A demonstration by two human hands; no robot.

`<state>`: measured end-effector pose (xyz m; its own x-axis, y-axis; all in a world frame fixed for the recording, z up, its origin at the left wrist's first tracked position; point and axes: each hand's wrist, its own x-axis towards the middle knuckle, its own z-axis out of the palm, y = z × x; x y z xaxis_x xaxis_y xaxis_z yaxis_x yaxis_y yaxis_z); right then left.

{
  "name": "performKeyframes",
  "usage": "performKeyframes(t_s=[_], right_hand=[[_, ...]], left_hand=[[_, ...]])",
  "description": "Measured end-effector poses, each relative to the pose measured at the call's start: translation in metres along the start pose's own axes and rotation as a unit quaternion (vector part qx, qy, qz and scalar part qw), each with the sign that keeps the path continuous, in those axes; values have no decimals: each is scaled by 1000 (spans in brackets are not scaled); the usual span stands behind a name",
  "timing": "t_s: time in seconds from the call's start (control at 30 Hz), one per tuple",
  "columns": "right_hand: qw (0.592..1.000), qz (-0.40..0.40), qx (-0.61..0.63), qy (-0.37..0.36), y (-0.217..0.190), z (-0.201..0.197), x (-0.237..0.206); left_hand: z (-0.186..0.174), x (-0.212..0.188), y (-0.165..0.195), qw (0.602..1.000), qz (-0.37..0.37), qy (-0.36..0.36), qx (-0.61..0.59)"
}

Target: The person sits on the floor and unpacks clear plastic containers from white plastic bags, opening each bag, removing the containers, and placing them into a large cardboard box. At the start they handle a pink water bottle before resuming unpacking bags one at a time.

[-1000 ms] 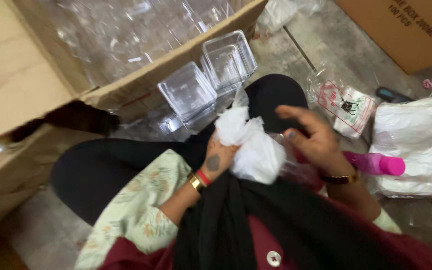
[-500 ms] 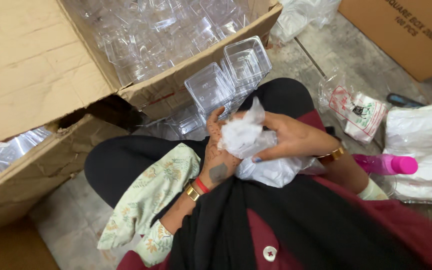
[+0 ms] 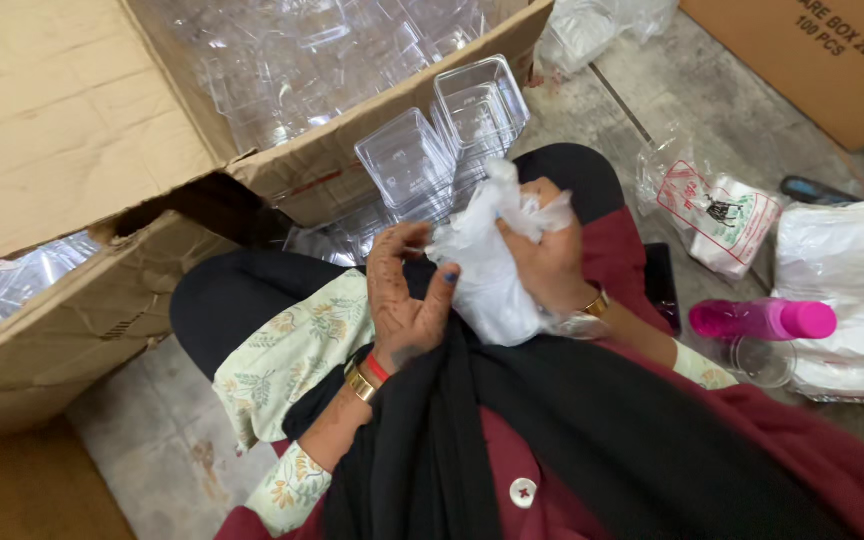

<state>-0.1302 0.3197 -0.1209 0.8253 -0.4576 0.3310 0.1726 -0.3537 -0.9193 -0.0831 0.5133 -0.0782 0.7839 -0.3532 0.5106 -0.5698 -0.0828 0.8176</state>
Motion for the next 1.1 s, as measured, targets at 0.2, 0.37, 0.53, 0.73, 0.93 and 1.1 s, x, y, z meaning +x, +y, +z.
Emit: performKeyframes(t_s=[0.2,0.37,0.53,0.73,0.93,1.1], right_hand=[[968,93,232,7,-18,1,2],[883,323,327,-92,-7,-26,17],[890,316,316,-91,8,-35,10],[943,124,281,-129,-1,-32,4],[950,135,237,-152,-18,-47,8],[932,121,187,-285,-22,-43,0]], left_hand=[[15,11,4,981,-168,-102,5],[-7,8,-23,958,-256,2,-126],[-29,11,-21,969,-236,6,-65],[-29,11,-4,989,-131,50,-51],[-22,11,-26,941,-192,97,-262],[-16,13,-23,942,-171,150,-247]])
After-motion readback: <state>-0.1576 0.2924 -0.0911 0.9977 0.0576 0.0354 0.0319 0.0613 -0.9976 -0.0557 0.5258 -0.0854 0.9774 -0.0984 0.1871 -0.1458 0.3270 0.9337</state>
